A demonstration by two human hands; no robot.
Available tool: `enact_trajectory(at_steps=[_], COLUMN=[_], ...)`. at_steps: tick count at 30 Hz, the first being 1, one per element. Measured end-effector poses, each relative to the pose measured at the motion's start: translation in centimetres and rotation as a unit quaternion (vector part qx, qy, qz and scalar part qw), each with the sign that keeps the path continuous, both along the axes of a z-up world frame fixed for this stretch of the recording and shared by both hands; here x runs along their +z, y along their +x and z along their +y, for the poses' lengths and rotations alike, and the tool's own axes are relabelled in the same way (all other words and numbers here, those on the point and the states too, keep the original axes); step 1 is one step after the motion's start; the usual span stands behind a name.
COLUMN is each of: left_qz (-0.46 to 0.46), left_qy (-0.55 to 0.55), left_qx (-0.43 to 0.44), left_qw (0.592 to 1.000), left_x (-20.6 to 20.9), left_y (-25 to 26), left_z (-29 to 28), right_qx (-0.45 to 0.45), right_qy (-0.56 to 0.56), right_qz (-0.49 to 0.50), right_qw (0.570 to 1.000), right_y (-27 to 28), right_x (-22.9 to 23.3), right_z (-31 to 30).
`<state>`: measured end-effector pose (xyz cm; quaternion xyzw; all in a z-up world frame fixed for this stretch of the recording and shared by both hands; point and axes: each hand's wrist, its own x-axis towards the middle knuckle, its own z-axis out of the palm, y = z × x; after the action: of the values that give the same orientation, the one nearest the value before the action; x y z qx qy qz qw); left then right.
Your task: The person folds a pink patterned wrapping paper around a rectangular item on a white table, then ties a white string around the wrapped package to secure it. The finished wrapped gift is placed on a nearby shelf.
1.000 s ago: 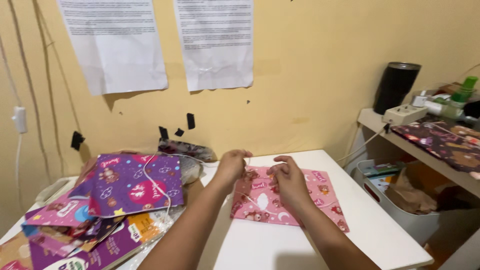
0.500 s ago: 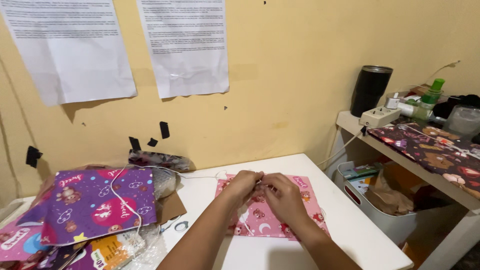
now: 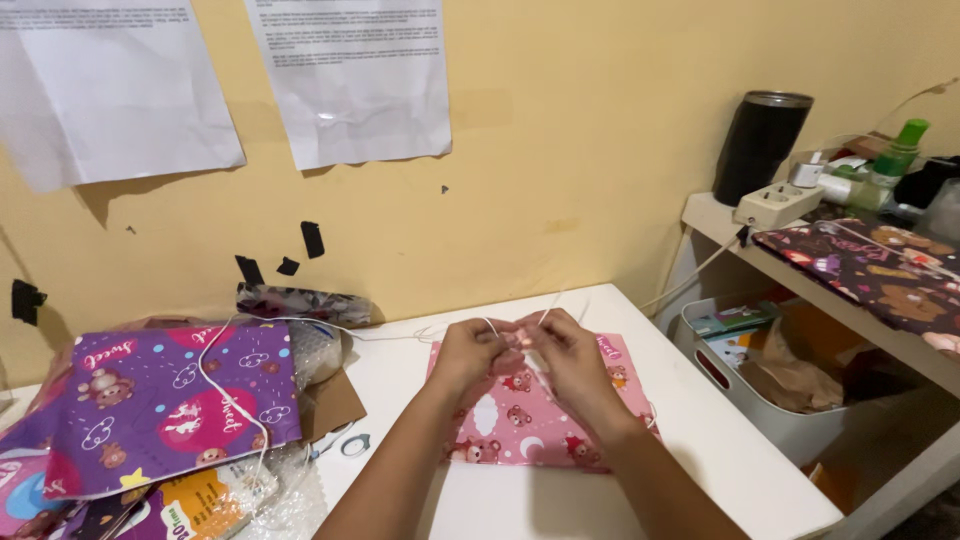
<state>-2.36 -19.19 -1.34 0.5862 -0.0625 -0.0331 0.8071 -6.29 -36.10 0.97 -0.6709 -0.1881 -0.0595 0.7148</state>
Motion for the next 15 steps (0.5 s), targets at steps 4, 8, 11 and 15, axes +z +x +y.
enact_trajectory(at_steps=[4, 8, 11, 15], left_qz=[-0.003, -0.01, -0.023, -0.053], left_qy=[0.045, 0.05, 0.055, 0.102], left_qx=[0.026, 0.002, -0.013, -0.023], left_qw=[0.999, 0.999, 0.998, 0.993], left_x=[1.0, 2.2, 3.4, 4.9], left_y=[0.2, -0.2, -0.9, -2.2], left_z=[1.2, 1.4, 1.5, 1.6], right_qx=[0.023, -0.057, -0.089, -0.155], right_qy=[-0.301, -0.405, -0.349, -0.292], right_qz=[-0.23, -0.327, -0.29, -0.225], right_qw=[0.925, 0.852, 0.887, 0.916], right_y=[-2.1, -1.8, -1.4, -1.5], right_x=[0.9, 0.6, 0.5, 1.6], right_z=[-0.3, -0.3, -0.2, 0.4])
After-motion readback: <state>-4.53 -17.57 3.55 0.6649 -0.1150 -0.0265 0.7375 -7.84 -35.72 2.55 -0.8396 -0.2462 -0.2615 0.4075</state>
